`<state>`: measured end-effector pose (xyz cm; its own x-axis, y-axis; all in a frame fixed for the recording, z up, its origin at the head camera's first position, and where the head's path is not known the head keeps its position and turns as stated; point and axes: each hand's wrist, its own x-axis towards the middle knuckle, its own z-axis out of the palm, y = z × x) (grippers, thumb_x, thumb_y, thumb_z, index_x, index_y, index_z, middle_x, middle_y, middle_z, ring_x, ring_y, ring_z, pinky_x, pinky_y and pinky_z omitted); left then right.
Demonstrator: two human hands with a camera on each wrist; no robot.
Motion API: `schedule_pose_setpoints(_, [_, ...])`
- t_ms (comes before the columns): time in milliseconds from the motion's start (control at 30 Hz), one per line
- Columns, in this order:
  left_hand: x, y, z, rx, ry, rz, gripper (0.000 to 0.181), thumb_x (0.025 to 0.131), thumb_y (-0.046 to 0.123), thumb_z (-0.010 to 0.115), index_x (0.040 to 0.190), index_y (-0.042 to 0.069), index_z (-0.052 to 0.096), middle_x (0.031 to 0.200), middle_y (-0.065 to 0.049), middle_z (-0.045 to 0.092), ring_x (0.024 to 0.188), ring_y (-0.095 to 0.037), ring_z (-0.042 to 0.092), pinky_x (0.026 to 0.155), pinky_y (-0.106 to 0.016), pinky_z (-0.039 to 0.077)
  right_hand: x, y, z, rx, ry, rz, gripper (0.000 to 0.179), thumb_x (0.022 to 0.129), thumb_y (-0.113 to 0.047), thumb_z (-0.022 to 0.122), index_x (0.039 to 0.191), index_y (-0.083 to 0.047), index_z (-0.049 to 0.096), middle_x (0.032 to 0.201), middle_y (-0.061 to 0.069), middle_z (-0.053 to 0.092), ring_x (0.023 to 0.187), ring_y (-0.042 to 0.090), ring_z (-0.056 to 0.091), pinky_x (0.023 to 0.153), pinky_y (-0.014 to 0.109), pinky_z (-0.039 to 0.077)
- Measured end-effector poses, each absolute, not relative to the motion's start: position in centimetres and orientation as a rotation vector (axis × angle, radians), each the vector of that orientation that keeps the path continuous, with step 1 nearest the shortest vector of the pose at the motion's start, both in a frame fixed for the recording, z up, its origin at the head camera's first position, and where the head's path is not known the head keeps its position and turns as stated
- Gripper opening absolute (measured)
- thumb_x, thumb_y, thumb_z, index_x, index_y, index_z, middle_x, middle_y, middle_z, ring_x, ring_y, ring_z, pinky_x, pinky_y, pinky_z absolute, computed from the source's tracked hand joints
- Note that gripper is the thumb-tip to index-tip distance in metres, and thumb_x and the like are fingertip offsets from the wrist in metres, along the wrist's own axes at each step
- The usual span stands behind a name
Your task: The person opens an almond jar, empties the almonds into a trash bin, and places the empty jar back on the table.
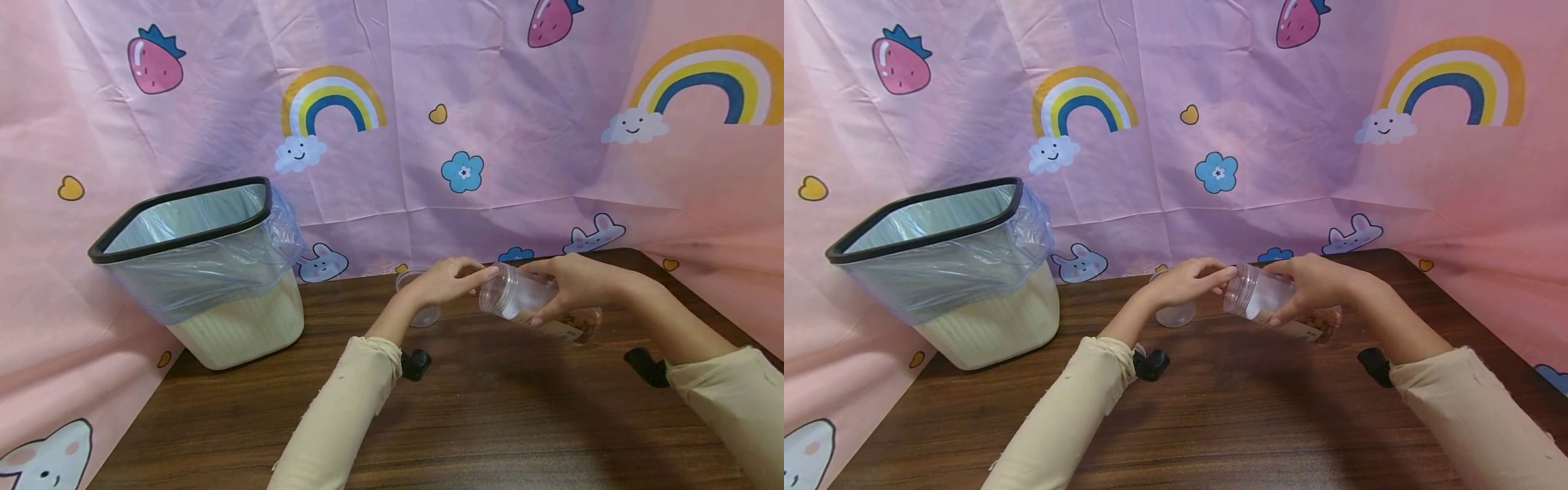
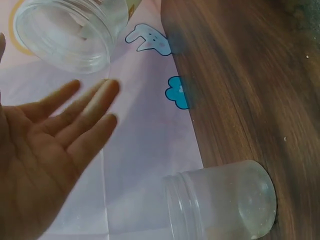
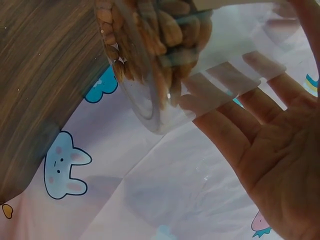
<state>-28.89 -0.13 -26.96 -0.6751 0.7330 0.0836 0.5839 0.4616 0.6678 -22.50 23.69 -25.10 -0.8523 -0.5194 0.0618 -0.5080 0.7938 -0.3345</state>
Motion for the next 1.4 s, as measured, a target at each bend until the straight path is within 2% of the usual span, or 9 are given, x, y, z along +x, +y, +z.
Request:
schedule_pose_setpoints(67, [-29.0, -0.2, -27.1, 1.224, 2.477, 1.029, 0.052, 0.088, 0.040, 0.058, 0.132, 0.016, 0.046, 0.121, -0.001, 0.055, 0.106, -0.012, 0.053, 0.087, -0.029, 0.043, -22.4, 23.8, -25.1, -0.841, 2.949, -0.540, 0.086, 0.061, -0.051, 0.079, 0.127, -0.003, 0.051, 0.106, 0.008, 0.062, 0.079, 0.016, 0.056, 0.063, 0.031, 0.046])
schedule_pose_setpoints(133, [-29.0, -0.2, -27.1, 1.330, 2.431, 1.051, 0.064, 0.081, 0.034, 0.069, 0.136, 0.021, 0.040, 0.129, 0.002, 0.049, 0.117, -0.012, 0.045, 0.093, -0.030, 0.038, -22.4, 23.9, -25.0, -0.845, 2.952, -0.543, 0.087, 0.061, -0.051, 0.079, 0.127, -0.002, 0.051, 0.106, 0.009, 0.062, 0.079, 0.016, 0.056, 0.063, 0.031, 0.046])
schedule_pose_setpoints(233, [-29.0, 0.0, -27.2, 1.498, 2.374, 1.042, 0.084, 0.069, 0.030, 0.080, 0.139, 0.028, 0.034, 0.136, 0.007, 0.040, 0.124, -0.009, 0.035, 0.098, -0.033, 0.033, -22.4, 23.9, -25.0, -0.847, 2.951, -0.543, 0.086, 0.061, -0.051, 0.079, 0.126, -0.002, 0.051, 0.105, 0.009, 0.062, 0.079, 0.016, 0.056, 0.063, 0.031, 0.046])
schedule_pose_setpoints(300, [-29.0, 0.1, -27.3, 1.587, 2.342, 1.039, 0.088, 0.067, 0.027, 0.083, 0.140, 0.027, 0.034, 0.138, 0.009, 0.036, 0.125, -0.007, 0.032, 0.099, -0.032, 0.031, -22.4, 23.9, -25.1, -0.851, 2.946, -0.543, 0.086, 0.062, -0.051, 0.079, 0.126, -0.002, 0.051, 0.105, 0.009, 0.062, 0.078, 0.016, 0.056, 0.063, 0.030, 0.046])
schedule_pose_setpoints(500, [-28.9, 0.4, -27.3, 1.631, 2.329, 1.022, 0.078, 0.067, 0.022, 0.083, 0.133, 0.022, 0.042, 0.130, 0.007, 0.042, 0.116, -0.010, 0.037, 0.091, -0.028, 0.036, -22.4, 23.7, -25.2, -0.834, 2.912, -0.563, 0.088, 0.063, -0.051, 0.078, 0.129, 0.000, 0.048, 0.108, 0.011, 0.060, 0.079, 0.017, 0.057, 0.062, 0.029, 0.047])
schedule_pose_setpoints(767, [-28.8, 0.4, -27.0, 1.382, 2.289, 1.042, 0.062, 0.076, 0.025, 0.075, 0.130, 0.022, 0.045, 0.124, -0.001, 0.047, 0.112, -0.015, 0.047, 0.085, -0.029, 0.043, -22.4, 23.5, -25.2, -0.836, 2.879, -0.571, 0.086, 0.065, -0.049, 0.078, 0.129, -0.001, 0.048, 0.104, 0.008, 0.061, 0.078, 0.018, 0.057, 0.062, 0.029, 0.047])
schedule_pose_setpoints(967, [-28.9, 0.2, -27.0, 1.290, 2.328, 1.035, 0.050, 0.082, 0.029, 0.068, 0.126, 0.019, 0.047, 0.114, -0.001, 0.052, 0.105, -0.018, 0.053, 0.080, -0.026, 0.046, -22.3, 23.6, -25.3, -0.862, 2.890, -0.570, 0.085, 0.064, -0.049, 0.078, 0.128, -0.001, 0.050, 0.108, 0.008, 0.061, 0.083, 0.019, 0.059, 0.063, 0.030, 0.048])
schedule_pose_setpoints(1267, [-29.3, -0.2, -28.0, 1.221, 2.340, 1.106, 0.055, 0.083, 0.029, 0.067, 0.132, 0.016, 0.046, 0.116, -0.002, 0.055, 0.103, -0.014, 0.055, 0.080, -0.027, 0.046, -22.2, 24.2, -25.4, -0.811, 2.948, -0.555, 0.084, 0.062, -0.052, 0.078, 0.127, -0.005, 0.052, 0.101, 0.006, 0.063, 0.079, 0.017, 0.056, 0.064, 0.031, 0.046])
schedule_pose_setpoints(1400, [-29.4, -0.4, -28.8, 1.180, 2.376, 1.121, 0.056, 0.081, 0.029, 0.070, 0.131, 0.017, 0.048, 0.118, -0.003, 0.054, 0.104, -0.016, 0.054, 0.082, -0.026, 0.045, -22.1, 24.5, -25.4, -0.800, 2.982, -0.542, 0.086, 0.060, -0.053, 0.078, 0.127, -0.006, 0.053, 0.104, 0.008, 0.063, 0.086, 0.021, 0.059, 0.068, 0.034, 0.048])
